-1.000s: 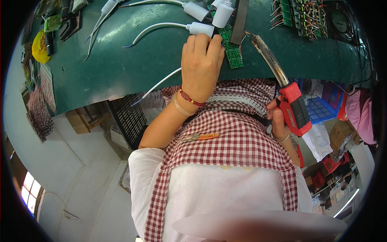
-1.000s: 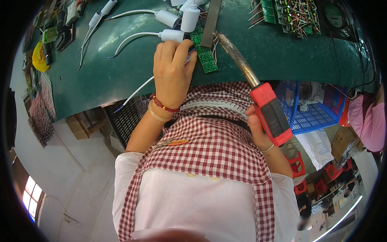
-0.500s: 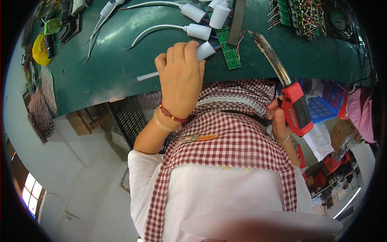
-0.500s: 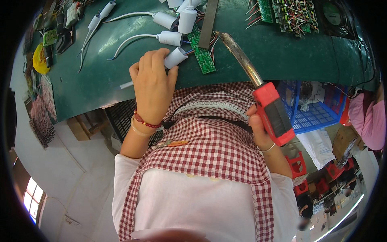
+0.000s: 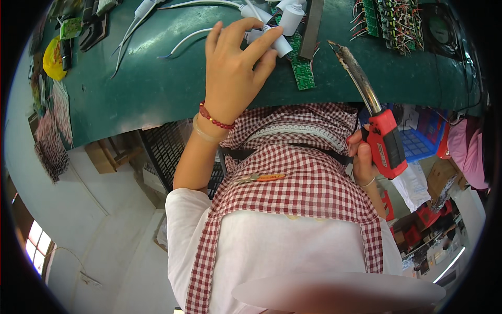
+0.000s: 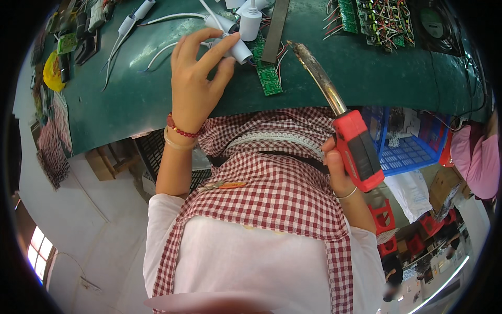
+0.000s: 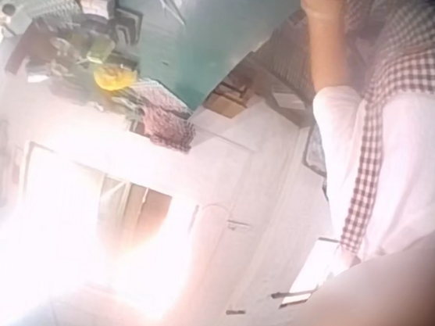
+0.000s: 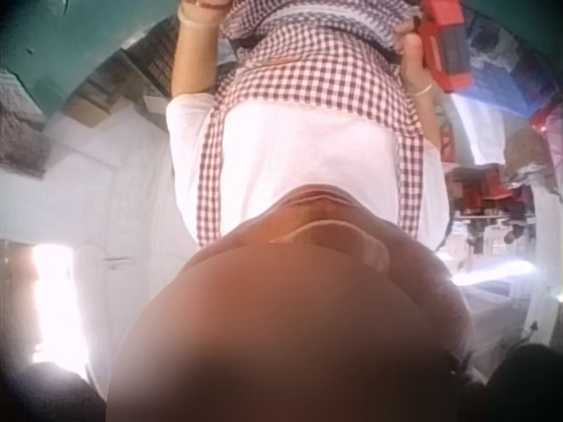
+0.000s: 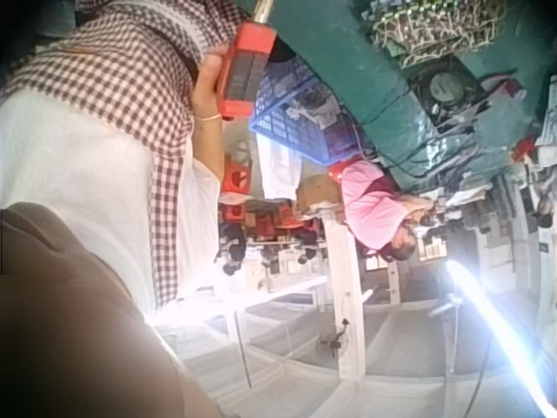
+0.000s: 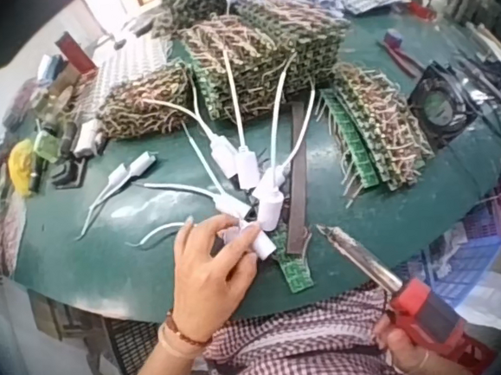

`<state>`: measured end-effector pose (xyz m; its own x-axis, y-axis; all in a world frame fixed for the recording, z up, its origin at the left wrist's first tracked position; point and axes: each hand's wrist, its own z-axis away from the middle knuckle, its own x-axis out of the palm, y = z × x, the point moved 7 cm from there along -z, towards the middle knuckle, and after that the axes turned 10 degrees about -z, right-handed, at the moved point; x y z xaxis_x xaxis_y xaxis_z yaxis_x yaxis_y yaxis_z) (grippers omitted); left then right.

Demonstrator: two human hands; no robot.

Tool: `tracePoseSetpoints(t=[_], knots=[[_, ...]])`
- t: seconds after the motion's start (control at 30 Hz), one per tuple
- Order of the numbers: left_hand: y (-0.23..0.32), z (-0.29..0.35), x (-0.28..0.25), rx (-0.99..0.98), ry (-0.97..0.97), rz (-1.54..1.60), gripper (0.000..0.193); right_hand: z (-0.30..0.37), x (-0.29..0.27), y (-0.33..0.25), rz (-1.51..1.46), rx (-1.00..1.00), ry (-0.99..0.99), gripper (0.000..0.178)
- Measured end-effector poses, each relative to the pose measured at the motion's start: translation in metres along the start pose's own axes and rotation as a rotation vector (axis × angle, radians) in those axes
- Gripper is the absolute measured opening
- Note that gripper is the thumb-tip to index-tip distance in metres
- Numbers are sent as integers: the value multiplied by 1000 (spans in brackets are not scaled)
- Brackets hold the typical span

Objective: The person attaches electrical components to a green circuit board using a soldering iron.

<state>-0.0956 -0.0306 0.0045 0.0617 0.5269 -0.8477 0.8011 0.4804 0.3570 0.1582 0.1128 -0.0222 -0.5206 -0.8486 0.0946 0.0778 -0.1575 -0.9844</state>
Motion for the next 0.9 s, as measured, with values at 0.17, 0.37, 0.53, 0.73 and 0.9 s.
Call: tracePoseSetpoints(t=[0.17,0.37,0.53,0.73,0.9], knots=[[-9,7,-10,-111,52,-63,43,-6,5,-1,26,-12,-20,44],[-95,-15,-59,-129,167,-341,34,-12,6,-12,-100,-165,67,41],[-196,-31,-54,-338,58,-460,38,-14,11,-13,-105,-171,61,40],[-162,-56,-34,-125,140,-495,33,-16,15,-18,-106,-150,59,39],[-133,-59,-47,-416,164,169,22,-15,16,-24,-120,-182,49,42]])
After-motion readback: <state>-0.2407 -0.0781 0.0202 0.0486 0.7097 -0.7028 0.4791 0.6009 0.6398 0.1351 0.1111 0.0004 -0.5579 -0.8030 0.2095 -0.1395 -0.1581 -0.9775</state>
